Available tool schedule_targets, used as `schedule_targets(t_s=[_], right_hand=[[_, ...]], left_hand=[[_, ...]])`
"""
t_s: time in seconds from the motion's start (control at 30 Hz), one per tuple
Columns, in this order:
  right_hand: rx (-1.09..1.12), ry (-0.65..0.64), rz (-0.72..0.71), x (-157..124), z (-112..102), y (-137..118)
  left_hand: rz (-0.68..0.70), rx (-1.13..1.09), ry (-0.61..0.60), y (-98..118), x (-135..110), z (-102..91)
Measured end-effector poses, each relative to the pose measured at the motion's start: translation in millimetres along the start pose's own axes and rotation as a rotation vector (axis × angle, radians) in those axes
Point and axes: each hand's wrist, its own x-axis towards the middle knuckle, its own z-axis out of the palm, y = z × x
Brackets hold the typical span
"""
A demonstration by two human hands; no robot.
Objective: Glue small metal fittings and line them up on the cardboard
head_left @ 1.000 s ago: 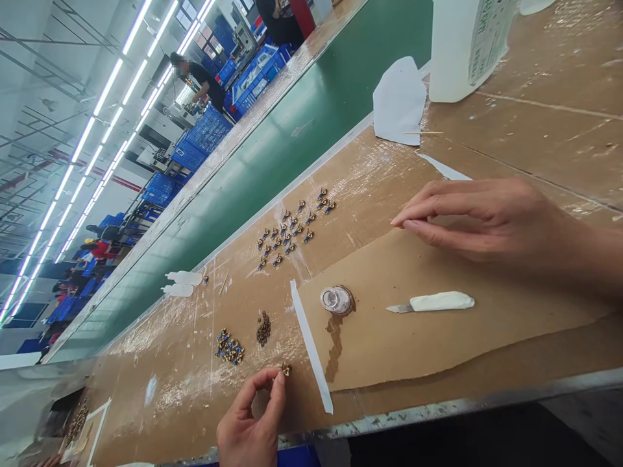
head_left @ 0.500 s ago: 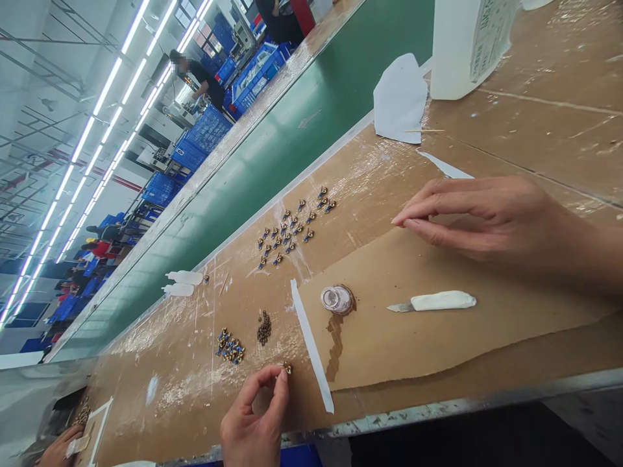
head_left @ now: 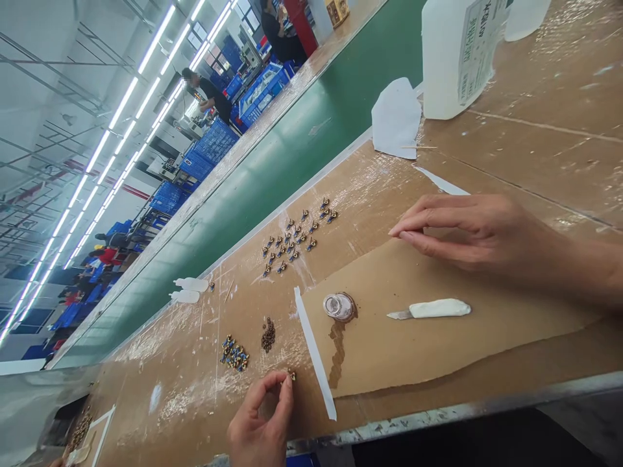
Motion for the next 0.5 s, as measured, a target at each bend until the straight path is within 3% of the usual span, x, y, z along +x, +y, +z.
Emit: schedule_targets(t_s=[0.33,0.5], right_hand=[[0.015,0.050,-0.083,3,-1,-4],[0.003,0.135,-0.176,6,-4,-6]], left_hand=[[0.155,-0.042,0.087,-2,2,3.6],[0.417,-0.307,0.259,1,-8,8.6]])
